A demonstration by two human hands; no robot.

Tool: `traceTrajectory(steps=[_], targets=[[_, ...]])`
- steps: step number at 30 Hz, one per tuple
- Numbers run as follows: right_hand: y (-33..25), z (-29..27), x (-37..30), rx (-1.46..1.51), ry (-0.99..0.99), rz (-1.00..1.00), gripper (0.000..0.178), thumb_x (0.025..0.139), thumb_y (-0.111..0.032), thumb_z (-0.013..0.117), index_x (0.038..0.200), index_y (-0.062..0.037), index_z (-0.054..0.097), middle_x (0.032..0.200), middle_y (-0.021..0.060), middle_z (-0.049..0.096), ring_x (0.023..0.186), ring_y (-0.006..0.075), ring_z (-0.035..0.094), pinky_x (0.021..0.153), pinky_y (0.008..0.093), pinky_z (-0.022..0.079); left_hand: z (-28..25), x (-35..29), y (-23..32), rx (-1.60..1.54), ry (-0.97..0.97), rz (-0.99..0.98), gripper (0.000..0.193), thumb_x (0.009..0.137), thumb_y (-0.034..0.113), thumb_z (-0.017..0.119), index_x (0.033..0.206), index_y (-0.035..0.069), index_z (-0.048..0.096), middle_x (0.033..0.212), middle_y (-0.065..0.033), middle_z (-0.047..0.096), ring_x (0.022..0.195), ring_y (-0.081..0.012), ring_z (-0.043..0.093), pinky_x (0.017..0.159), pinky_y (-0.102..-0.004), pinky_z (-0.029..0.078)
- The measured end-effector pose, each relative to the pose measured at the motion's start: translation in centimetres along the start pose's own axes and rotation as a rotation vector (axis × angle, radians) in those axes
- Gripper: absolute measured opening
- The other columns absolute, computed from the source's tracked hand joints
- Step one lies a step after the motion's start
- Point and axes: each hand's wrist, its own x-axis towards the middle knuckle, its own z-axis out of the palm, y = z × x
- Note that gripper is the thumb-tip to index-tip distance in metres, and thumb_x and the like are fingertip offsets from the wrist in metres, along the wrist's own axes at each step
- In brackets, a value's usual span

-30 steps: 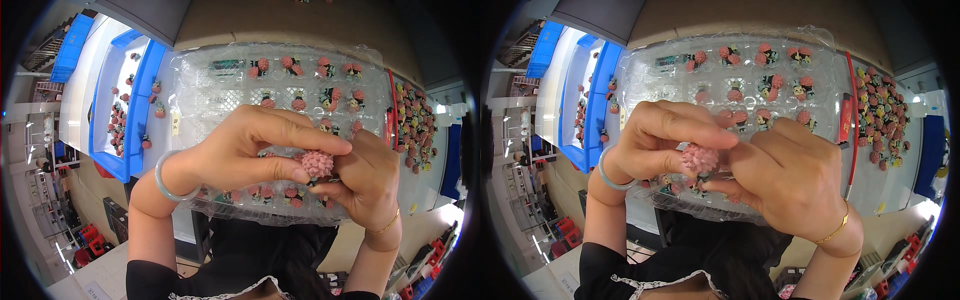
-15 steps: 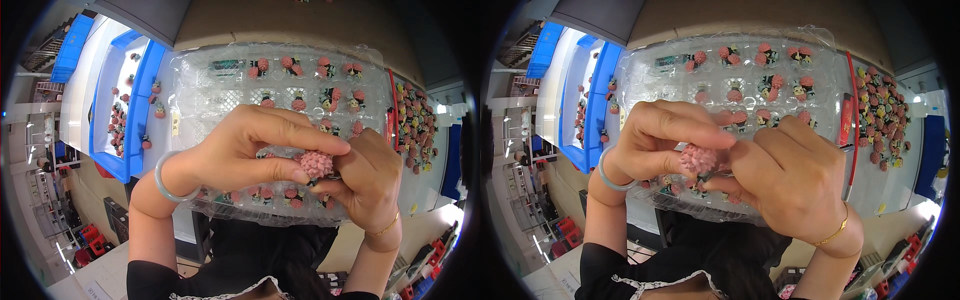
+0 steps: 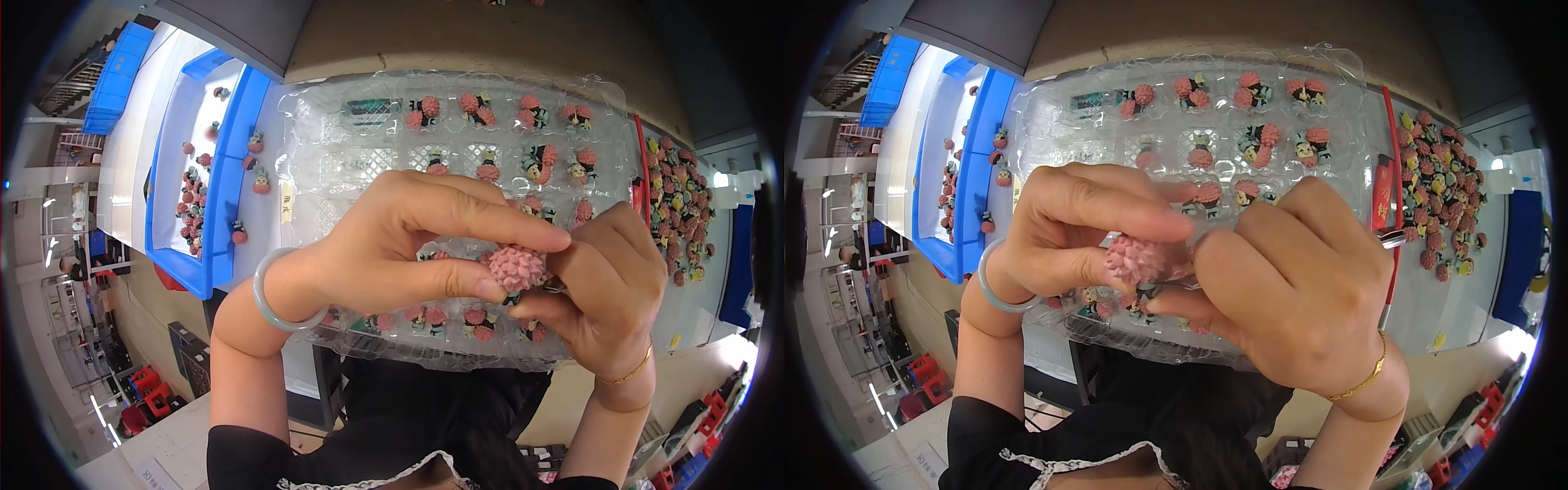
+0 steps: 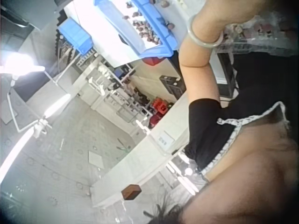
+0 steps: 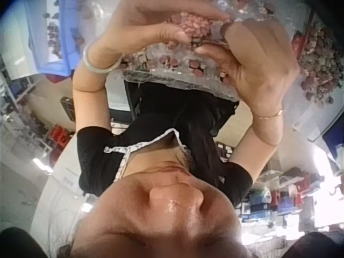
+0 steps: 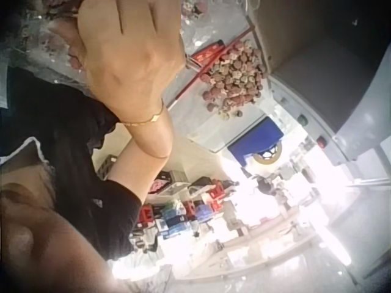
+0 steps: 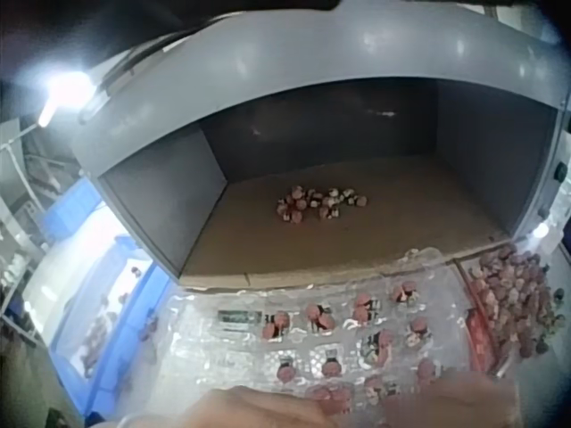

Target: The recorder is painting and assembling small decorative figurines at a studio workbench.

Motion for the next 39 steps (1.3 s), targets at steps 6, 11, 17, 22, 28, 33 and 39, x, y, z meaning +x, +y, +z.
traceTrajectory(steps=[6,11,17,22,28,33,39], targets=[[0.68,0.18,-0.02,-0.022,0.112,-0.099,0.038,0.082,-0.037,0.045,0.070,-0.0024,0.055,0.068,0.0072,0.052,0.063,0.0245,0.045,0.057,0.0324,0.037,0.46,0.13,0.51,-0.027,0.102,-0.082,0.042,0.065,0.020,0.068,0.097,-0.005,0.059,0.078,-0.0121,0.058,0.076,-0.0200,0.055,0.092,-0.0382,0.037],[0.55,0.19,-0.05,-0.019,0.101,-0.099,0.036,0.082,-0.035,0.046,0.070,-0.0024,0.055,0.068,0.0069,0.052,0.064,0.0244,0.045,0.058,0.0321,0.037,0.57,0.08,0.53,-0.041,0.097,-0.091,0.040,0.067,0.018,0.066,0.099,-0.005,0.059,0.077,-0.0110,0.057,0.075,-0.0194,0.054,0.093,-0.0378,0.036],[0.43,0.08,-0.06,-0.009,0.062,-0.074,0.036,0.082,-0.035,0.046,0.069,-0.0024,0.056,0.068,0.0071,0.052,0.064,0.0242,0.046,0.058,0.0321,0.037,0.62,0.16,0.53,-0.032,0.092,-0.093,0.038,0.067,0.016,0.066,0.098,-0.005,0.059,0.081,-0.0123,0.057,0.075,-0.0193,0.054,0.093,-0.0381,0.036],[0.32,0.01,-0.04,0.003,0.062,-0.070,0.036,0.082,-0.034,0.046,0.068,-0.0021,0.055,0.068,0.0073,0.052,0.063,0.0240,0.046,0.057,0.0321,0.037,0.59,0.13,0.42,-0.037,0.091,-0.079,0.039,0.066,0.016,0.066,0.098,-0.005,0.059,0.081,-0.0128,0.057,0.075,-0.0197,0.053,0.092,-0.0377,0.037],[0.28,0.06,-0.06,0.006,0.056,-0.062,0.036,0.082,-0.034,0.046,0.067,-0.0019,0.055,0.067,0.0073,0.052,0.063,0.0244,0.046,0.057,0.0321,0.037,0.57,0.10,0.36,-0.026,0.090,-0.074,0.039,0.066,0.016,0.066,0.098,-0.005,0.059,0.080,-0.0131,0.057,0.075,-0.0199,0.053,0.092,-0.0373,0.037],[0.22,0.00,-0.05,0.004,0.045,-0.059,0.036,0.082,-0.034,0.046,0.068,-0.0018,0.055,0.068,0.0075,0.053,0.063,0.0245,0.046,0.057,0.0323,0.038,0.53,0.11,0.39,-0.013,0.085,-0.074,0.040,0.066,0.017,0.066,0.098,-0.005,0.059,0.081,-0.0135,0.057,0.075,-0.0201,0.053,0.092,-0.0373,0.037],[0.33,0.02,-0.11,0.009,0.051,-0.060,0.036,0.082,-0.034,0.046,0.068,-0.0017,0.055,0.068,0.0077,0.053,0.064,0.0247,0.046,0.058,0.0323,0.038,0.49,0.18,0.24,-0.011,0.080,-0.064,0.040,0.067,0.018,0.066,0.098,-0.006,0.059,0.081,-0.0138,0.058,0.073,-0.0198,0.053,0.092,-0.0369,0.037]])
